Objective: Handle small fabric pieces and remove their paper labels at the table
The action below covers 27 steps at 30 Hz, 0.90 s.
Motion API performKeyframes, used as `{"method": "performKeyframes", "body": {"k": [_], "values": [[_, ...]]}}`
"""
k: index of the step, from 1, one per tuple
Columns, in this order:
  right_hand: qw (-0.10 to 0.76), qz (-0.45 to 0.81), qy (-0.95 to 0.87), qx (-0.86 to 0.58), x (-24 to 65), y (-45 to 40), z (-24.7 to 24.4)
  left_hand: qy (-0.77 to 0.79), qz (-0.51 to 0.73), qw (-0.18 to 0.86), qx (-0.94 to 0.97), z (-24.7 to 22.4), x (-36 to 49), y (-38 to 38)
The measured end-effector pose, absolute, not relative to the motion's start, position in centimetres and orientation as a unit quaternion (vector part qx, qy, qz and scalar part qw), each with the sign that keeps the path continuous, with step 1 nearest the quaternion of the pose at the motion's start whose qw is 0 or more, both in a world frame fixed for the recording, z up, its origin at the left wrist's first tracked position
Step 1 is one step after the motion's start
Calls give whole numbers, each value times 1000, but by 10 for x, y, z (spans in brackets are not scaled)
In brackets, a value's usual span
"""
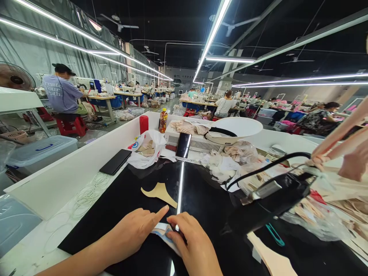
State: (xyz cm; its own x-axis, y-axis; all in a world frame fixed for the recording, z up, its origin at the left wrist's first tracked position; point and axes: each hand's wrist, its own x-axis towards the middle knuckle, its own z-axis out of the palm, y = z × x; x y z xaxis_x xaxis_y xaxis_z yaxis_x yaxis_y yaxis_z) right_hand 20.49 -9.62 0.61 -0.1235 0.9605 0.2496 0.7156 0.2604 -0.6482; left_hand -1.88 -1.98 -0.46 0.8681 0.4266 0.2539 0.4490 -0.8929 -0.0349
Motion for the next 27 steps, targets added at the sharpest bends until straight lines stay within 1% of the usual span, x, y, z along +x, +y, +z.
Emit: {"method": "performKeyframes", "body": {"k": [3,9,13,16,23,25,27], "values": [[310,135,-758,-558,204,-98,6,-215,-119,35,-969,-5,-19,-18],[250,22,-826,-505,200,-103,5,-195,-131,23,-972,-4,-20,-18],[259,-5,-836,-485,200,-103,5,-194,-119,11,-974,-2,-20,-19],[282,38,-824,-490,200,-104,4,-183,-127,5,-975,-1,-20,-20],[357,210,-740,-530,197,-103,0,-181,-141,-18,-973,-4,-21,-20],[366,252,-712,-543,197,-102,-1,-197,-137,-50,-969,-4,-20,-21],[364,284,-694,-553,197,-100,0,-216,-138,-117,-959,-1,-20,-22]]}}
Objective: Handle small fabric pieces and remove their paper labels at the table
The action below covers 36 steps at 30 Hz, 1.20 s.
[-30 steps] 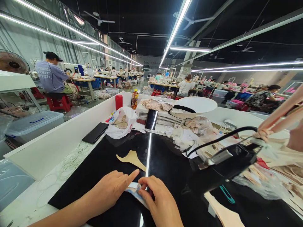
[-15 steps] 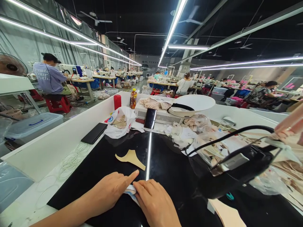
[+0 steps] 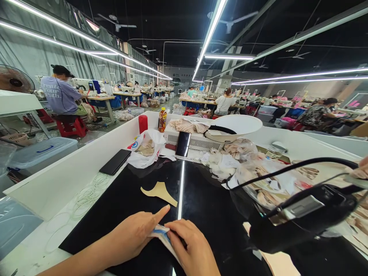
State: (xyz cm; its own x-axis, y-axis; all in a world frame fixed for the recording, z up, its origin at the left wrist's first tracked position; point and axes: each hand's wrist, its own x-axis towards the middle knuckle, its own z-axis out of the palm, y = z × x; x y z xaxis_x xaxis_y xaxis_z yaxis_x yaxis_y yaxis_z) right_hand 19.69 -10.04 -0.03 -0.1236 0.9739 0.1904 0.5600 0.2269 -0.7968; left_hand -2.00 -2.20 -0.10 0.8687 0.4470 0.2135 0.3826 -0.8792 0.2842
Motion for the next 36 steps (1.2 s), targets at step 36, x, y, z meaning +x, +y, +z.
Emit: {"method": "performKeyframes", "body": {"k": [36], "values": [[388,494,-529,-570,202,-91,3,315,136,556,757,27,-23,-17]]}}
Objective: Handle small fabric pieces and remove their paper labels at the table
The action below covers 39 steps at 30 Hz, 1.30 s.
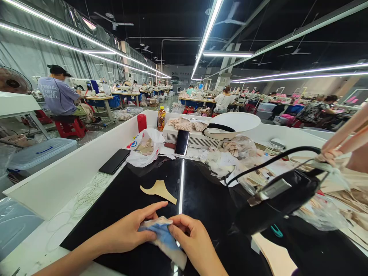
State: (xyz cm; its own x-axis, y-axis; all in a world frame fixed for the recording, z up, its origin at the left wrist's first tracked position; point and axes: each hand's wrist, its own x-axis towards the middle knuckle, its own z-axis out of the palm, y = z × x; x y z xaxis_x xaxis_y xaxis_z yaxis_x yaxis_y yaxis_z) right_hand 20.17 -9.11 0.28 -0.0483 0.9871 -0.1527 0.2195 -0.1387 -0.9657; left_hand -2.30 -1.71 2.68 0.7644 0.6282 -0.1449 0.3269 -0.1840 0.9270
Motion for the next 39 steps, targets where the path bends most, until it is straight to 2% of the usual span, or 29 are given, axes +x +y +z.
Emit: {"method": "performKeyframes", "body": {"k": [12,18,22,25,32,39], "values": [[406,526,-515,-541,190,-92,20,295,143,547,771,38,-26,-23],[414,411,-564,-585,188,-93,13,298,136,542,774,42,-29,-20],[391,337,-611,-600,183,-96,18,309,178,557,751,38,-26,-19],[379,340,-633,-584,177,-97,20,315,208,557,740,35,-22,-21],[352,331,-660,-575,170,-95,19,346,206,476,782,33,-20,-23],[382,402,-611,-565,172,-95,17,363,219,437,793,27,-18,-22]]}}
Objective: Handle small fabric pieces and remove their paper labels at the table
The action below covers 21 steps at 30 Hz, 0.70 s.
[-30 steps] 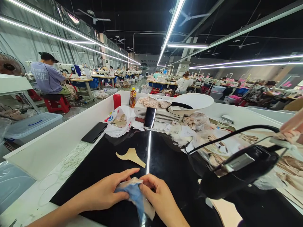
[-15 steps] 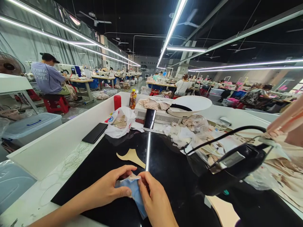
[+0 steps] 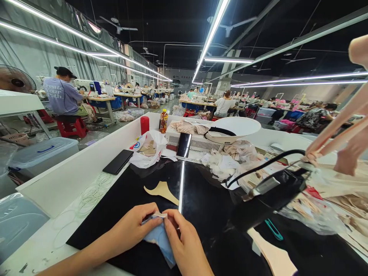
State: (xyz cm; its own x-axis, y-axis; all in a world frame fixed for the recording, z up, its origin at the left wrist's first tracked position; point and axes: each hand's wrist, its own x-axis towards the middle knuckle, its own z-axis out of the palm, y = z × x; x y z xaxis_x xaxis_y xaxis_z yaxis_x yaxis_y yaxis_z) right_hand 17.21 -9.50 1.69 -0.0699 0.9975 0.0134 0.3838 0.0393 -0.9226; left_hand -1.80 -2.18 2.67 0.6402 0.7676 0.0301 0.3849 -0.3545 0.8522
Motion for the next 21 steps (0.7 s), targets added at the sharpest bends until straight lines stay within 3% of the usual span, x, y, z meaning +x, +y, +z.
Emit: {"method": "performKeyframes", "body": {"k": [13,21], "values": [[358,485,-581,-547,175,-100,22,347,254,497,754,17,-19,-16],[422,570,-518,-479,184,-102,4,340,227,618,671,16,-14,-16]]}}
